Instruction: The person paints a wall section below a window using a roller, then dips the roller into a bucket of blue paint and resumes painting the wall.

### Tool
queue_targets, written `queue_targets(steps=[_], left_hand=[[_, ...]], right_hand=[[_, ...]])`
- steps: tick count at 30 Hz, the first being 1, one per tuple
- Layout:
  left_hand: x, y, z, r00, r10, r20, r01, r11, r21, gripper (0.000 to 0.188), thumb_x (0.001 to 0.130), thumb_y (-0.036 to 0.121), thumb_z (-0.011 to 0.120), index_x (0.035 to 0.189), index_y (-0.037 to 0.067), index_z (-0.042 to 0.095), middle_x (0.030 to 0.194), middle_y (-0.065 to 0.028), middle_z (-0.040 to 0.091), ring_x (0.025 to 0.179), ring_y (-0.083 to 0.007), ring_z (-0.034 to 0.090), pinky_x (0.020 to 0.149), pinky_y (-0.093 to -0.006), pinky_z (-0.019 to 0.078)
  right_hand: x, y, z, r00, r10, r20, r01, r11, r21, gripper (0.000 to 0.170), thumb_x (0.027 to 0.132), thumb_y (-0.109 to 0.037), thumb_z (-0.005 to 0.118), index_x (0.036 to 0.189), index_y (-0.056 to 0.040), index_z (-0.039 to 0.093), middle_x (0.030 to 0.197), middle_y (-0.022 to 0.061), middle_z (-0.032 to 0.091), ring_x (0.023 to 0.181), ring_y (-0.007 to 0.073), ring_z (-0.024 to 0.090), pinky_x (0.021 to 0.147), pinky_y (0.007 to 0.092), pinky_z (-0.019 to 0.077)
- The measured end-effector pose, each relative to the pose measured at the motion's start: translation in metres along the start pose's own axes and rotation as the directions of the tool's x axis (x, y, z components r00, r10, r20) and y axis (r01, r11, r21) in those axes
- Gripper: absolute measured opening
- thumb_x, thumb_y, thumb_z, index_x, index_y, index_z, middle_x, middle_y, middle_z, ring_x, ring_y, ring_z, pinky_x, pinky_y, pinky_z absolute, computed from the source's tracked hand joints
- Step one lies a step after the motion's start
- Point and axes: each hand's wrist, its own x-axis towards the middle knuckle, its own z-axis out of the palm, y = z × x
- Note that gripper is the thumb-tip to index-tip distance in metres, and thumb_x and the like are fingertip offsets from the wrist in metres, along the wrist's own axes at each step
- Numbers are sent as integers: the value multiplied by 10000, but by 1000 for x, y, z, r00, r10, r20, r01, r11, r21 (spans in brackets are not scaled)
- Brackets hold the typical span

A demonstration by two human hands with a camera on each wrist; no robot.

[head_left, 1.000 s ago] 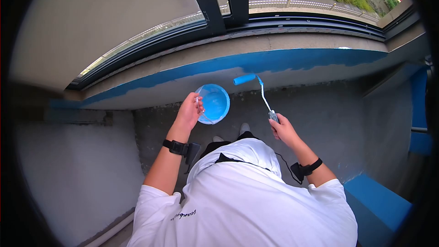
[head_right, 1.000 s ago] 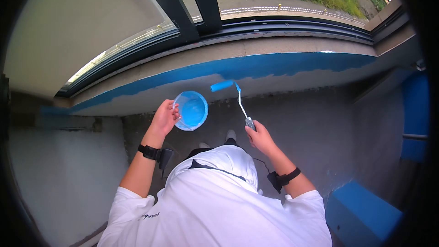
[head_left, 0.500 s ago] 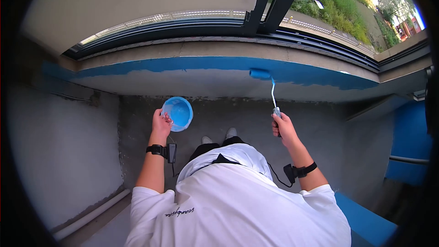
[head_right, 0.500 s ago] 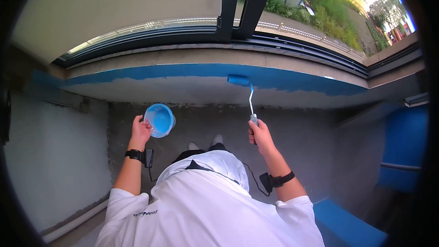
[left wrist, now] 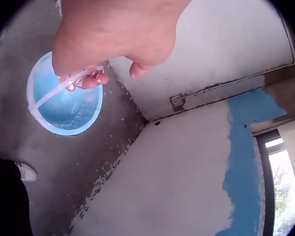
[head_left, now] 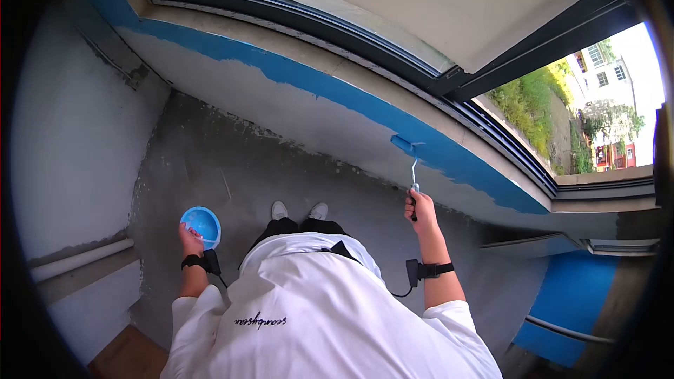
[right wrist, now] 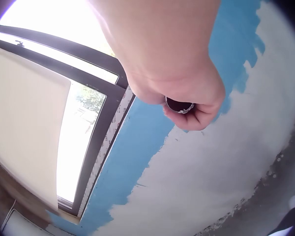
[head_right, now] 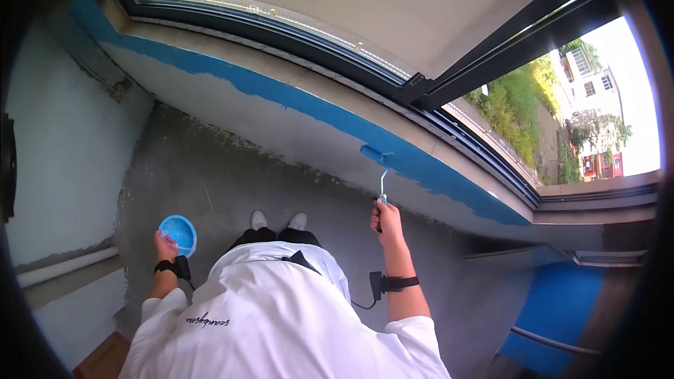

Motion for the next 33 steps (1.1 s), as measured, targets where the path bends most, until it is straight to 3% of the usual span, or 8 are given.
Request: queue_targets(steps=[6,9,16,19,21,22,24,33], left_hand=[[21,8,-111,978,-66,-199,73,997,32,422,824,524,503,644,180,339,593,33,322,547,-103,325,552,-286,281],[-1,0,-139,974,114,-198,-83,984,161,440,829,541,473,632,173,335,576,24,324,530,-125,322,561,-316,292],[31,-24,-168,981,120,-153,-101,987,126,460,851,555,429,658,143,367,608,11,366,547,-150,331,590,-343,323],[52,-38,-169,986,-126,-110,99,969,-225,441,834,542,458,691,132,383,647,-3,390,569,-152,343,626,-353,344],[50,-53,-151,930,369,7,-361,906,219,421,797,521,510,705,130,384,674,-15,401,606,-155,362,676,-363,352],[49,-46,-140,930,366,8,-359,908,216,421,797,521,510,705,130,384,674,-15,401,606,-155,362,676,-363,352],[48,-25,-120,973,-230,4,220,927,-304,396,770,487,553,706,133,388,698,-8,402,643,-149,372,699,-345,342],[23,-6,-49,953,-304,-2,291,915,-280,377,753,482,561,686,146,402,693,13,412,683,-142,388,697,-307,316]], right_hand=[[32,3,9,995,95,-13,-95,995,-3,135,943,-173,472,865,-64,490,670,-11,447,495,70,389,427,206,322],[31,3,16,992,109,-68,-112,993,-48,137,939,-175,476,861,-64,490,670,-13,449,496,70,393,428,202,325],[3,-6,-2,995,101,-4,-101,995,13,128,938,-183,490,897,-63,505,674,-11,450,506,69,393,430,201,327],[-25,-19,-13,999,39,9,-38,999,-28,134,941,-198,495,914,-67,505,684,8,463,523,78,406,442,208,322],[-48,-26,-19,999,-9,41,8,1000,14,146,943,-208,499,953,-64,514,687,12,462,520,81,399,444,213,316],[-56,-27,-21,999,-13,40,13,1000,12,146,943,-208,499,953,-64,514,687,12,462,520,81,399,444,213,316],[-66,-29,-23,998,-68,20,68,998,-4,185,955,-212,465,997,-43,527,697,4,455,527,70,388,459,212,312],[-39,-17,-27,994,-104,-45,105,994,15,175,948,-205,475,992,-44,527,680,2,451,491,67,370,426,209,300]])
